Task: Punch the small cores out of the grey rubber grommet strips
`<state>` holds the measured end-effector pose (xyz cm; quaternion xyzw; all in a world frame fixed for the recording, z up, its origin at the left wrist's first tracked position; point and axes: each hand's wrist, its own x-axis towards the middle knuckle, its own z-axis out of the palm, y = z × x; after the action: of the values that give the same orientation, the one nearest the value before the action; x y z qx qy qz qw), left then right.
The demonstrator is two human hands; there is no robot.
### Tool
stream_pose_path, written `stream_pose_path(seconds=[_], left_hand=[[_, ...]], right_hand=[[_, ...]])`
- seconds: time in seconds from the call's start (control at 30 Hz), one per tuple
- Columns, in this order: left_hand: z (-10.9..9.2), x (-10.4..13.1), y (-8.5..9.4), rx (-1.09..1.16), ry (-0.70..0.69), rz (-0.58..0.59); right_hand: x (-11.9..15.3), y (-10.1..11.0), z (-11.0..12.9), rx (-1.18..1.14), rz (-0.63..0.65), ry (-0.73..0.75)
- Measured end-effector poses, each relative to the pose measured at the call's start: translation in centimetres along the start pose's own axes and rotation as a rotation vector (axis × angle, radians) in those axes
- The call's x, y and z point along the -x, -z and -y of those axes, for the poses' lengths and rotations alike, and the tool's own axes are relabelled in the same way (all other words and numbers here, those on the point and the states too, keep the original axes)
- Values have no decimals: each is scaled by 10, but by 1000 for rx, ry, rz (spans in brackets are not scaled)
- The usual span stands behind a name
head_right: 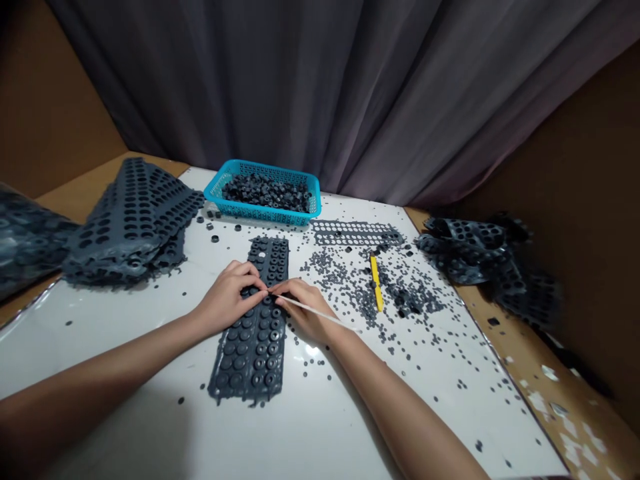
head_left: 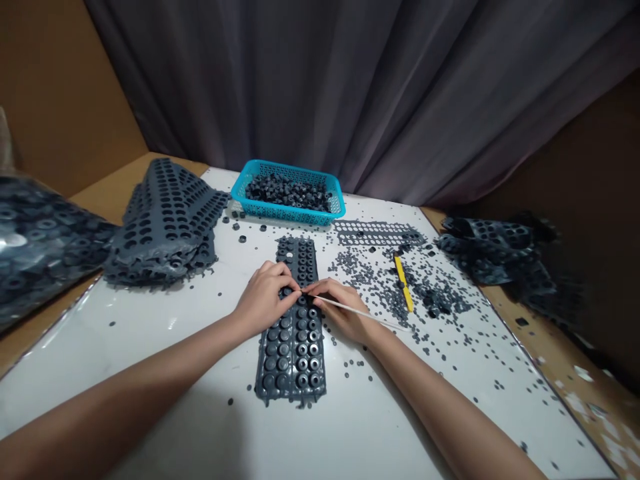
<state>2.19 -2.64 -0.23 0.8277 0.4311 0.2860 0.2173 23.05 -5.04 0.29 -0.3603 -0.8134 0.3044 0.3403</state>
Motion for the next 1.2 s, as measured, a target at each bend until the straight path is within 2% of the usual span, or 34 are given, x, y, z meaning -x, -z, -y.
stream_pose_path(seconds=[0.17,0.3,0.4,0.47,0.53,0.6,0.7,0.83,1.07,1.2], left_hand=[[0,0,-1,-3,-2,-9],[-4,0,6,-15,-25,-18],[-13,11,18,-38,-59,-34],[-20,24,25,-73,-131,-5],[-25,38,27,-110,-259,105],[-28,49,26,-159,-319,163],[-26,55,23,-201,-309,201],[-25,53,21,-217,-304,254],[-25,54,19,-221,-318,256],[-25,55,19,-210,-305,255]], right_hand=[[0,0,1,32,-53,-3],[1,11,11,46,-246,-68],[6,12,23,98,-327,-11],[12,5,29,100,-262,61],[20,-6,31,95,-161,135],[25,-16,30,107,-142,177],[28,-22,26,136,-169,216],[28,-21,23,158,-178,238],[29,-22,17,186,-156,232],[26,-19,15,299,-137,271]])
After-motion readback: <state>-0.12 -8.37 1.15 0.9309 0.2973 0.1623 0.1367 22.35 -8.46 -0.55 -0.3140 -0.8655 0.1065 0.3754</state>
